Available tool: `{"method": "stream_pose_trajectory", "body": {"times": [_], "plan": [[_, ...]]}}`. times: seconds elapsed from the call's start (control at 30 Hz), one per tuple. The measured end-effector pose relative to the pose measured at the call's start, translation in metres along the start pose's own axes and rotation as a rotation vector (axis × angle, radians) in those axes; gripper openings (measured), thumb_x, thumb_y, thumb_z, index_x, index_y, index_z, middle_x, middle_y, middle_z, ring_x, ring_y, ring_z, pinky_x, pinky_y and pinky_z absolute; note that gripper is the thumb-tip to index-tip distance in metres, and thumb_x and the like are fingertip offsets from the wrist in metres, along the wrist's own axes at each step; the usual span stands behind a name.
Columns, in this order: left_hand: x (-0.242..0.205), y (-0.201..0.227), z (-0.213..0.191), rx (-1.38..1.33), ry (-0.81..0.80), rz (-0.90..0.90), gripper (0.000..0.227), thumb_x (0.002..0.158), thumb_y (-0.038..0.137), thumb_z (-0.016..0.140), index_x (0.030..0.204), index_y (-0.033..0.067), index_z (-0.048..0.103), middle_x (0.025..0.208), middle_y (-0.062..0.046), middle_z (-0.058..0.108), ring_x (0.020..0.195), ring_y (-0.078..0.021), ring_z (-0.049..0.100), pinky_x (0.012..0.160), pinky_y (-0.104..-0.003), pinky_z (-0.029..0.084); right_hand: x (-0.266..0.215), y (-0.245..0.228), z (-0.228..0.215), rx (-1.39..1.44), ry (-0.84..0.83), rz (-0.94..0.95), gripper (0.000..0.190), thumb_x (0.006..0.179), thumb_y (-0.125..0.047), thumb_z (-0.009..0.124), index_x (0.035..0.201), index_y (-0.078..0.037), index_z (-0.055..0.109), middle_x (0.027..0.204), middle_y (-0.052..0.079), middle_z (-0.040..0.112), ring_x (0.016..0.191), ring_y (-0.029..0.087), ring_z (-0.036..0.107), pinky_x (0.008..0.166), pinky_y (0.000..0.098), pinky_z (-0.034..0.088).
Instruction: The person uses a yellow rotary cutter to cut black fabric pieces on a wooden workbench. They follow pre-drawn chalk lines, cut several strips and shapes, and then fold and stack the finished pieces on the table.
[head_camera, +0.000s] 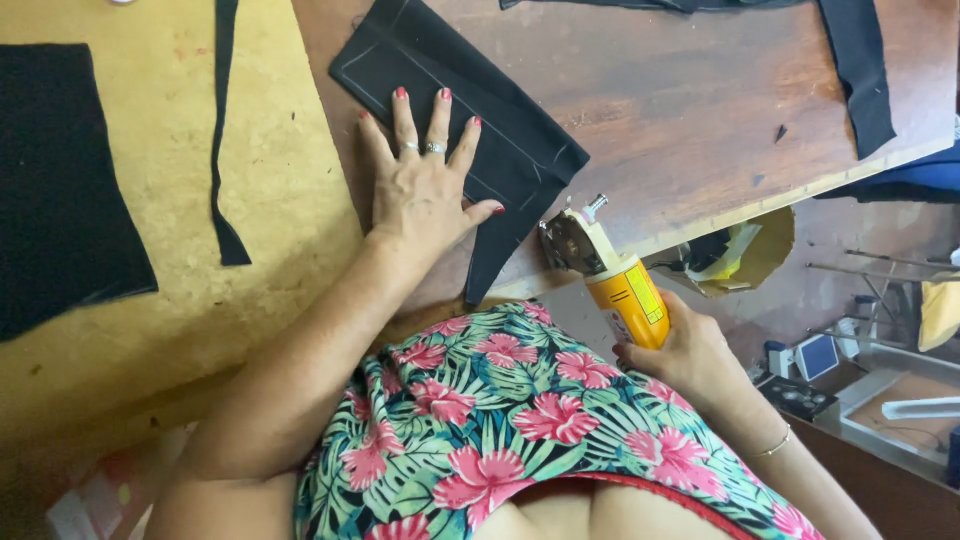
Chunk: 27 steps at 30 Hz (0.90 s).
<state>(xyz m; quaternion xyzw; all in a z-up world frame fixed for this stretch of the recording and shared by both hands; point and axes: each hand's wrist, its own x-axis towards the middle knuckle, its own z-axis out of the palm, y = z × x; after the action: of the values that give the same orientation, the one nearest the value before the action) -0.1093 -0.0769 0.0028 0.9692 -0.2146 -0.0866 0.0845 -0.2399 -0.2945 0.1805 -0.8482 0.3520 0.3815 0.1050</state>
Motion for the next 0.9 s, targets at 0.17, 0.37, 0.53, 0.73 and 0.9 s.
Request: {"method": "stream_pose_trajectory", "body": {"times": [0.17, 0.37, 0.53, 0.73, 0.9], "plan": [[0.001, -0.006, 0.02, -0.16, 0.214, 0.071, 0.102, 0.085, 0.087, 0.048, 0.16, 0.0173, 0.04, 0.167, -0.027, 0.025, 0.152, -0.0543, 0.011, 0.116, -0.077, 0.004, 0.01, 0.008, 0.015, -0.014, 0.03, 0.017, 0.085, 0.079, -0.027, 0.082, 0.153, -0.019, 0.04, 0.128, 0.015, 0.068, 0.11, 0.032, 0.072, 0.096, 0.0438, 0.061], [0.002, -0.009, 0.019, -0.295, 0.25, 0.136, 0.101, 0.085, 0.076, 0.065, 0.161, 0.0152, 0.039, 0.164, -0.035, 0.021, 0.152, -0.0518, 0.01, 0.123, -0.066, 0.007, 0.022, 0.008, 0.02, 0.036, 0.066, -0.017, 0.088, 0.078, -0.028, 0.082, 0.153, -0.016, 0.039, 0.124, 0.017, 0.068, 0.105, 0.032, 0.072, 0.091, 0.0425, 0.061], [0.003, -0.01, 0.021, -0.295, 0.258, 0.128, 0.101, 0.083, 0.077, 0.065, 0.162, 0.0197, 0.038, 0.164, -0.034, 0.021, 0.152, -0.0529, 0.01, 0.123, -0.067, 0.007, 0.02, -0.001, 0.02, 0.062, 0.068, 0.006, 0.088, 0.079, -0.025, 0.082, 0.154, -0.016, 0.038, 0.126, 0.016, 0.067, 0.106, 0.033, 0.072, 0.092, 0.0428, 0.062], [0.003, -0.009, 0.021, -0.296, 0.257, 0.112, 0.1, 0.082, 0.076, 0.065, 0.161, 0.0201, 0.04, 0.164, -0.034, 0.022, 0.152, -0.053, 0.012, 0.123, -0.067, 0.008, 0.01, -0.022, 0.012, 0.074, 0.093, -0.046, 0.084, 0.078, -0.026, 0.08, 0.152, -0.014, 0.042, 0.118, 0.017, 0.069, 0.097, 0.03, 0.072, 0.084, 0.0385, 0.062], [0.004, -0.009, 0.022, -0.31, 0.239, 0.116, 0.101, 0.083, 0.076, 0.064, 0.162, 0.0196, 0.037, 0.165, -0.033, 0.017, 0.152, -0.0528, 0.009, 0.123, -0.068, 0.007, -0.002, -0.045, 0.004, 0.125, 0.071, 0.007, 0.072, 0.081, -0.02, 0.076, 0.146, -0.012, 0.046, 0.113, 0.017, 0.068, 0.083, 0.027, 0.072, 0.073, 0.0354, 0.064]]}}
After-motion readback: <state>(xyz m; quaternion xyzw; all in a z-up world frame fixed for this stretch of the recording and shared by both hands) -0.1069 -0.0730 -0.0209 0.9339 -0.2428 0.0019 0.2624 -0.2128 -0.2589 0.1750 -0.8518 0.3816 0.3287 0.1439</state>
